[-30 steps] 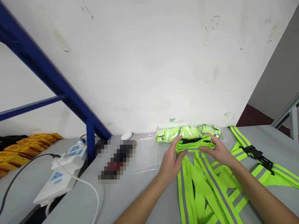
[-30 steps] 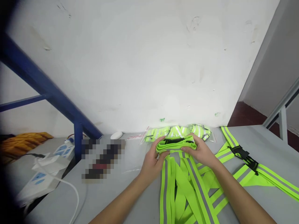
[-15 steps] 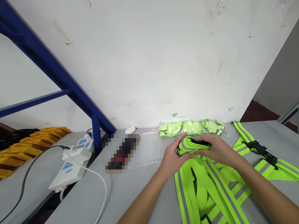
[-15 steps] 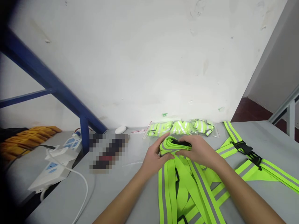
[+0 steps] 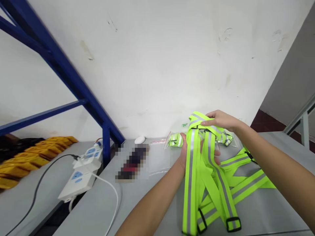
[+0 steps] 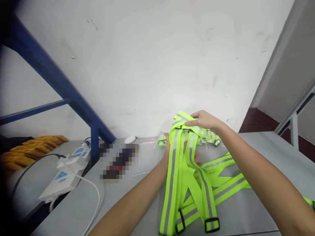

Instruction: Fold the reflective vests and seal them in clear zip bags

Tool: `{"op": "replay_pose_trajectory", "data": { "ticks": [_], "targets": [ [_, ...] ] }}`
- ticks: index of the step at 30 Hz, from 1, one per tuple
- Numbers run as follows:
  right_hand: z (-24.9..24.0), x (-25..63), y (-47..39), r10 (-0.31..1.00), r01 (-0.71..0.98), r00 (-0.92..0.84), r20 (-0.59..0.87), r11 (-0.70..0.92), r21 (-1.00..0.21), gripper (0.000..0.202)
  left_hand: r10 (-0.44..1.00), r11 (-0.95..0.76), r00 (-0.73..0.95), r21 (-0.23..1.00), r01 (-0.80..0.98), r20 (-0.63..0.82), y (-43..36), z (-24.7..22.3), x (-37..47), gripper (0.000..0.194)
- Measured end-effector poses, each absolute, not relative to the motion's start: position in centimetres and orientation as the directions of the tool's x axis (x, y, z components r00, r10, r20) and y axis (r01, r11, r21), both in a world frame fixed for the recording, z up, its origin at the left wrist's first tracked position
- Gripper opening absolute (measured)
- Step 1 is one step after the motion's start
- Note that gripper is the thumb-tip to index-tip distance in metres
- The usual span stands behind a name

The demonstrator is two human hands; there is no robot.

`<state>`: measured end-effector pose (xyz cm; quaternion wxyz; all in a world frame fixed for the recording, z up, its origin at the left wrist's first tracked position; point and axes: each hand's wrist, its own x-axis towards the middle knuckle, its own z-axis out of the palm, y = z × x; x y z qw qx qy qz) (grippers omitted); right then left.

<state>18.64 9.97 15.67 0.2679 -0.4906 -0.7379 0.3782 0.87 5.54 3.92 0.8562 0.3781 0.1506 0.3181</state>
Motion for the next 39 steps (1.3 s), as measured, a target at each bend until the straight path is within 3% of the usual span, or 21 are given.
{"op": "replay_pose_trajectory", "data": {
  "ticks": [2,6,9,11,14,19,23,26,28,30,32,34,37,39],
  "targets": [
    [15.7,20.3,10.4,0.96,0.522,-0.279,-0.014,0.14,-0.841,0.041,0.454,0.688,0.891,0.634,-0.354,0.005,5.3,3.5,0.5,0.095],
    [14.9,23.7,10.2,0.996,0.528,-0.086,-0.018,0.03,-0.848,0.044,0.205,0.749,0.979,0.644,-0.156,-0.002,4.8,2.5,-0.6,0.053],
    [13.4,25.7,9.4,1.0,0.541,-0.001,0.0,0.001,-0.841,0.045,0.197,0.722,0.98,0.68,-0.129,-0.024,3.5,2.3,-1.4,0.024],
    [12.2,26.6,8.5,0.999,0.567,0.035,0.01,-0.012,-0.824,0.044,0.244,0.7,0.969,0.696,-0.158,-0.026,2.5,2.5,-2.0,0.017],
    [10.1,27.5,7.0,0.996,0.645,0.085,0.035,-0.028,-0.763,0.045,0.247,0.673,0.966,0.731,-0.114,-0.077,1.4,2.4,-3.0,0.031],
    [6.3,27.0,4.5,0.977,0.785,0.153,0.152,-0.026,-0.619,0.046,0.327,0.551,0.881,0.827,0.116,-0.342,1.5,1.3,-4.7,0.054],
    [3.2,24.9,2.6,0.943,0.876,0.137,0.303,0.027,-0.482,0.039,0.374,0.203,0.841,0.919,0.338,-0.392,2.4,2.5,-6.3,0.059],
    [1.5,23.3,1.6,0.896,0.932,-0.006,0.444,0.166,-0.322,0.032,0.435,-0.097,0.811,0.875,0.474,-0.391,2.8,4.7,-7.3,0.066],
    [0.9,22.6,1.2,0.851,0.92,-0.067,0.521,0.255,-0.298,0.029,0.571,-0.218,0.73,0.787,0.577,-0.376,2.9,5.9,-7.1,0.073],
    [0.9,22.1,1.0,0.786,0.896,-0.101,0.609,0.339,-0.289,0.027,0.738,-0.29,0.622,0.708,0.644,-0.264,3.1,6.8,-5.7,0.081],
    [1.3,21.8,0.8,0.706,0.874,-0.142,0.694,0.418,-0.247,0.028,0.823,-0.374,0.563,0.674,0.637,-0.076,3.7,7.3,-3.4,0.088],
    [1.9,21.5,0.5,0.611,0.856,-0.208,0.764,0.492,-0.16,0.031,0.814,-0.451,0.579,0.684,0.573,0.051,5.0,7.7,-0.8,0.1],
    [2.8,21.1,-0.1,0.454,0.825,-0.309,0.836,0.565,-0.002,0.039,0.629,-0.552,0.769,0.764,0.335,0.117,7.4,8.4,1.9,0.09],
    [3.1,21.0,-0.4,0.36,0.811,-0.345,0.867,0.579,0.083,0.045,0.468,-0.523,0.88,0.83,0.194,0.089,8.8,8.4,2.5,0.076]
  ]
}}
